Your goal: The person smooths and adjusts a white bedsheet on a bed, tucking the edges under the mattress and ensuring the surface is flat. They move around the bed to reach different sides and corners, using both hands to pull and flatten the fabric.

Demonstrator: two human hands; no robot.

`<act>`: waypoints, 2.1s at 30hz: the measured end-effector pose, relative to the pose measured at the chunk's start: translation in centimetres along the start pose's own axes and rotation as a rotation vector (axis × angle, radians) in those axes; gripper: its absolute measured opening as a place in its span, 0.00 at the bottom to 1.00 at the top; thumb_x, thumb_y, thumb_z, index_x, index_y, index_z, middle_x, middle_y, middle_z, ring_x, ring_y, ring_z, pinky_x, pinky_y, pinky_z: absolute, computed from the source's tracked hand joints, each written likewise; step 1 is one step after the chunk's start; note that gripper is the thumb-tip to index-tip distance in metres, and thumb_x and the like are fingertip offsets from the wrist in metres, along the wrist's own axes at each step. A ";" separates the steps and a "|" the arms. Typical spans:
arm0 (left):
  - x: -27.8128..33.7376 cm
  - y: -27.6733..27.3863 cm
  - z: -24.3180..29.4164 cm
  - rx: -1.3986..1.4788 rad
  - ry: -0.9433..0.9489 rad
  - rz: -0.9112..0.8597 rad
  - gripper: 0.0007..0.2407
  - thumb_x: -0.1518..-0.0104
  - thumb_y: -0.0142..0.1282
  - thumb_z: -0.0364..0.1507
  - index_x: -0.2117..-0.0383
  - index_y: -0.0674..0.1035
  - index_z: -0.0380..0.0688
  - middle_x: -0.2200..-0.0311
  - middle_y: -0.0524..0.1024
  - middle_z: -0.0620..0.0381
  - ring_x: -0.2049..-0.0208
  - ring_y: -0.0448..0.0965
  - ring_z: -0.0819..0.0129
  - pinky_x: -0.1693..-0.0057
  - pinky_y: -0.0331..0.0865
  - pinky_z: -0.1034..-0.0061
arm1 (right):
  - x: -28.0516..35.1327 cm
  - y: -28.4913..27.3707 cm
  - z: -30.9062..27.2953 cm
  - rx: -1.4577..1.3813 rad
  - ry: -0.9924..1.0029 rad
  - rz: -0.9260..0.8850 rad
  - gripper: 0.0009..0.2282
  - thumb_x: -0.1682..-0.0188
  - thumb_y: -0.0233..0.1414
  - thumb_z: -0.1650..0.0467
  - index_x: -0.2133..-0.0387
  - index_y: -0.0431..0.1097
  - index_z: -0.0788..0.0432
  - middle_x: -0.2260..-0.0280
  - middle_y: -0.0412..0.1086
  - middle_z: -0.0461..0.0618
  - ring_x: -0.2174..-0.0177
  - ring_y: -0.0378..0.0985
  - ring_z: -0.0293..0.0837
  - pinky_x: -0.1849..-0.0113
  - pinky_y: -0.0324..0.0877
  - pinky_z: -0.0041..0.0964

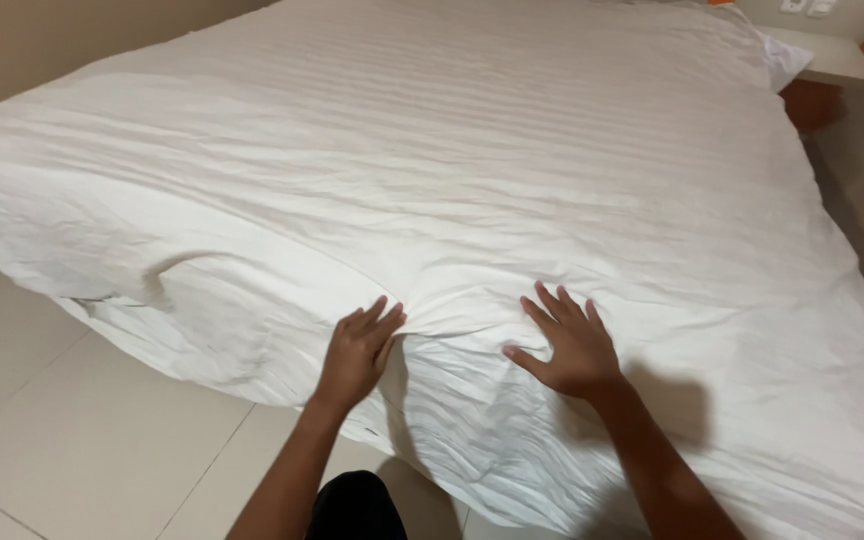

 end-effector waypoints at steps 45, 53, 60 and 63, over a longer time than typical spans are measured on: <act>-7.5 10.6 23.9 0.309 0.329 -0.141 0.22 0.42 0.61 0.40 0.44 0.79 0.41 0.34 0.68 0.46 0.31 0.61 0.48 0.33 0.56 0.52 | 12.2 -4.9 11.2 0.100 -0.113 0.379 0.16 0.47 0.51 0.66 0.45 0.72 0.52 0.39 0.66 0.45 0.38 0.63 0.53 0.39 0.55 0.57; -5.4 14.4 25.6 0.283 0.438 -0.197 0.11 0.37 0.56 0.34 0.52 0.84 0.47 0.42 0.78 0.61 0.32 0.68 0.57 0.32 0.59 0.55 | 15.9 -3.9 12.9 -0.087 -0.087 0.282 0.18 0.46 0.47 0.70 0.41 0.69 0.54 0.39 0.68 0.43 0.36 0.62 0.46 0.36 0.51 0.53; -6.9 13.0 27.7 0.398 0.410 -0.223 0.14 0.36 0.57 0.41 0.55 0.82 0.45 0.45 0.79 0.57 0.34 0.70 0.55 0.34 0.61 0.57 | 16.6 -6.5 17.2 0.111 0.024 0.318 0.26 0.53 0.54 0.59 0.41 0.64 0.55 0.33 0.54 0.48 0.33 0.50 0.47 0.35 0.44 0.51; -7.8 16.0 28.9 0.295 0.355 -0.182 0.21 0.38 0.54 0.46 0.48 0.80 0.44 0.40 0.74 0.50 0.34 0.67 0.53 0.35 0.59 0.53 | 16.5 -6.1 20.4 0.150 0.173 0.274 0.32 0.51 0.52 0.57 0.34 0.59 0.58 0.31 0.50 0.48 0.32 0.48 0.48 0.35 0.43 0.51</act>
Point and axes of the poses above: each hand's wrist, its own x-axis away from the middle knuckle, its own y-axis out of the palm, z = x × y, the point moved 8 cm from there along -x, towards the middle knuckle
